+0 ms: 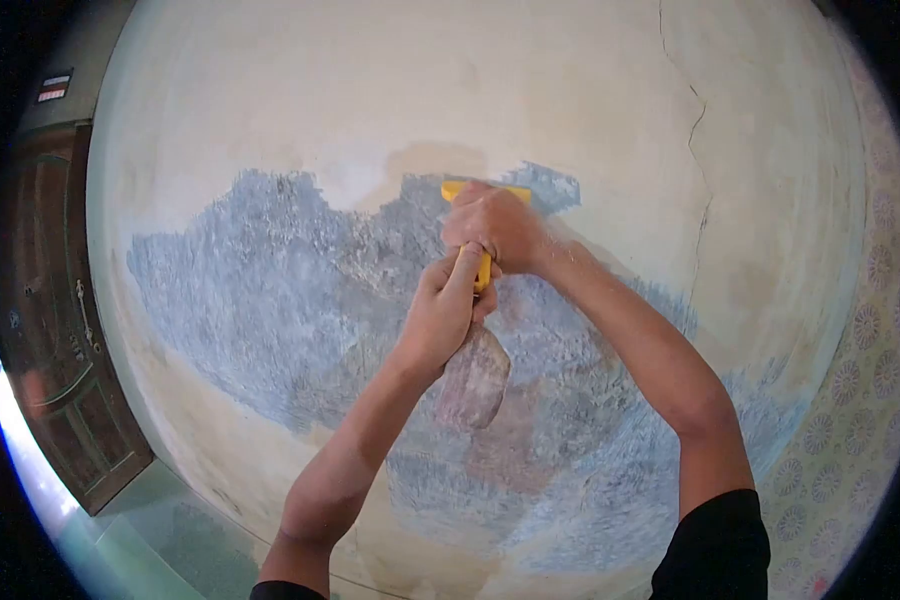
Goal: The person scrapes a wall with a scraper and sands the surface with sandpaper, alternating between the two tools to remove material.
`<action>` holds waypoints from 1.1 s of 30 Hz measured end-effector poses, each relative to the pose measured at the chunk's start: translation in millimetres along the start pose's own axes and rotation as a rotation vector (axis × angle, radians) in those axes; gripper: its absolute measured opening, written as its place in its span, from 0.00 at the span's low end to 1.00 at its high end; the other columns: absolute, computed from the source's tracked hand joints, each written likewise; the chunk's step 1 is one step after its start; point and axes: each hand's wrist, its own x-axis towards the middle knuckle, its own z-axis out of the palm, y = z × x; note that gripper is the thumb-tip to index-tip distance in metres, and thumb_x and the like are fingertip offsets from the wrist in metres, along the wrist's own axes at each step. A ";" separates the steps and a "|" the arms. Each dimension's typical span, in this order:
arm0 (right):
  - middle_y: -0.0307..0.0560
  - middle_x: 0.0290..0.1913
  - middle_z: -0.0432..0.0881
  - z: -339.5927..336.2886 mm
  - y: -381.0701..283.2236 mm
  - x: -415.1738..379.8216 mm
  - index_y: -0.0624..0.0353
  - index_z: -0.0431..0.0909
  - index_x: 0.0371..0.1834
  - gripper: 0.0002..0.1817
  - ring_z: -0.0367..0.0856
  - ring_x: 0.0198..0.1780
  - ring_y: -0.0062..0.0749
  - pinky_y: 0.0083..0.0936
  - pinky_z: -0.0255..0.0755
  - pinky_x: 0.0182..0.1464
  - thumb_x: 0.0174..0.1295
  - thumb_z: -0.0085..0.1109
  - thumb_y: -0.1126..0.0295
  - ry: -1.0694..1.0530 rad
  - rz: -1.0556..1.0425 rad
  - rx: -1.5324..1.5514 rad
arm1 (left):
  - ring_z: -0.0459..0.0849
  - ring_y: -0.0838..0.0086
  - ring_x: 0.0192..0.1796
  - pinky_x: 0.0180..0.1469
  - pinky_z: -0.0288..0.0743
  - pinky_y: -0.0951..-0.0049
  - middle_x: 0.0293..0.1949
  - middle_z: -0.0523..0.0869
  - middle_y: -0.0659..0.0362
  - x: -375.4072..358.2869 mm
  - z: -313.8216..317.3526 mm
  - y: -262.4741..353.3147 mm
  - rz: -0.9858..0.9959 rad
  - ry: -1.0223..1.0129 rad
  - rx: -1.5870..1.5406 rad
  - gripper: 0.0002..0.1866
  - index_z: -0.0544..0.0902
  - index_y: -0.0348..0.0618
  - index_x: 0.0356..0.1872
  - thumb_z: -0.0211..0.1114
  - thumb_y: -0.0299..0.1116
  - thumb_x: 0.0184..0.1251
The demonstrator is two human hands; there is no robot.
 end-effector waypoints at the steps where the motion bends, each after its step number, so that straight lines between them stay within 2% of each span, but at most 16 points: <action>1: 0.38 0.23 0.79 -1.4 3.0 3.3 0.50 0.71 0.17 0.09 0.82 0.36 0.42 0.37 0.75 0.48 0.43 0.64 0.66 0.010 0.039 -0.007 | 0.62 0.85 0.16 0.20 0.55 0.79 0.17 0.70 0.67 2.7 0.2 5.6 -0.003 0.006 -0.008 0.22 0.77 0.42 0.33 0.47 0.48 0.80; 3: 0.38 0.23 0.79 -0.6 0.5 -2.2 0.50 0.71 0.17 0.09 0.82 0.36 0.42 0.37 0.75 0.49 0.43 0.64 0.66 0.005 0.100 0.005 | 0.61 0.85 0.16 0.20 0.55 0.79 0.17 0.70 0.67 -1.0 4.4 6.2 -0.036 0.009 -0.031 0.22 0.77 0.42 0.33 0.47 0.48 0.80; 9: 0.39 0.24 0.79 0.6 6.9 3.6 0.50 0.72 0.17 0.09 0.81 0.36 0.43 0.37 0.75 0.48 0.41 0.64 0.65 -0.014 -0.009 0.001 | 0.63 0.85 0.18 0.22 0.56 0.79 0.18 0.69 0.68 0.3 0.3 3.4 -0.026 0.008 0.013 0.21 0.78 0.42 0.34 0.49 0.48 0.78; 11: 0.39 0.19 0.74 5.3 7.9 0.6 0.51 0.69 0.16 0.11 0.77 0.30 0.44 0.37 0.72 0.40 0.43 0.62 0.63 0.089 -0.030 -0.017 | 0.63 0.85 0.16 0.20 0.56 0.79 0.17 0.70 0.67 3.6 0.4 -0.4 -0.004 0.027 -0.021 0.22 0.77 0.42 0.33 0.47 0.49 0.80; 15: 0.39 0.19 0.73 3.5 2.7 -1.2 0.51 0.67 0.15 0.12 0.76 0.29 0.44 0.37 0.72 0.41 0.44 0.62 0.63 0.094 -0.047 0.057 | 0.63 0.85 0.17 0.21 0.55 0.80 0.17 0.70 0.67 -3.5 5.2 4.6 -0.069 0.037 -0.046 0.21 0.77 0.41 0.33 0.48 0.48 0.79; 17: 0.39 0.24 0.79 0.0 7.5 -0.2 0.50 0.72 0.18 0.09 0.81 0.35 0.41 0.36 0.74 0.47 0.40 0.65 0.65 0.041 0.015 -0.053 | 0.64 0.86 0.18 0.22 0.56 0.80 0.18 0.71 0.67 3.8 5.3 4.5 -0.017 0.044 -0.002 0.21 0.77 0.41 0.33 0.48 0.48 0.79; 21: 0.39 0.25 0.79 0.4 -4.7 -3.3 0.50 0.72 0.18 0.09 0.81 0.35 0.40 0.36 0.74 0.47 0.41 0.65 0.64 -0.031 0.097 -0.012 | 0.64 0.86 0.18 0.22 0.56 0.80 0.18 0.70 0.68 -7.7 2.4 12.2 -0.107 0.030 -0.003 0.22 0.77 0.41 0.34 0.48 0.49 0.79; 23: 0.39 0.20 0.73 10.0 -2.9 -4.9 0.52 0.67 0.15 0.13 0.75 0.28 0.43 0.35 0.71 0.41 0.42 0.63 0.63 0.107 -0.029 0.040 | 0.64 0.86 0.18 0.21 0.57 0.80 0.18 0.70 0.68 -3.7 -1.3 -1.8 -0.052 -0.005 0.000 0.21 0.77 0.42 0.34 0.47 0.48 0.79; 26: 0.39 0.20 0.74 0.4 6.8 0.8 0.51 0.68 0.16 0.12 0.76 0.30 0.42 0.34 0.72 0.41 0.42 0.62 0.62 0.060 -0.018 -0.051 | 0.64 0.86 0.18 0.22 0.58 0.80 0.19 0.70 0.68 5.8 -4.0 2.0 0.002 -0.042 0.011 0.22 0.77 0.42 0.34 0.46 0.48 0.80; 30: 0.39 0.21 0.74 9.0 6.5 -3.1 0.51 0.68 0.16 0.12 0.76 0.31 0.41 0.34 0.72 0.41 0.43 0.62 0.62 0.049 -0.081 -0.107 | 0.64 0.86 0.20 0.24 0.58 0.80 0.19 0.70 0.68 -11.6 0.4 5.7 -0.121 0.020 0.011 0.23 0.77 0.41 0.33 0.46 0.49 0.81; 31: 0.39 0.21 0.74 8.8 6.1 -5.2 0.51 0.68 0.16 0.12 0.77 0.32 0.41 0.35 0.72 0.41 0.44 0.62 0.62 0.055 -0.101 -0.078 | 0.64 0.86 0.20 0.24 0.58 0.80 0.19 0.70 0.68 -6.1 0.6 1.6 -0.103 0.017 0.015 0.23 0.77 0.41 0.33 0.46 0.49 0.81; 33: 0.38 0.21 0.74 7.5 10.9 0.5 0.51 0.67 0.16 0.13 0.77 0.32 0.41 0.35 0.72 0.41 0.44 0.62 0.62 0.067 -0.129 -0.050 | 0.63 0.86 0.20 0.25 0.57 0.79 0.19 0.71 0.68 4.9 0.8 -8.4 0.055 -0.022 -0.007 0.23 0.77 0.41 0.33 0.47 0.49 0.81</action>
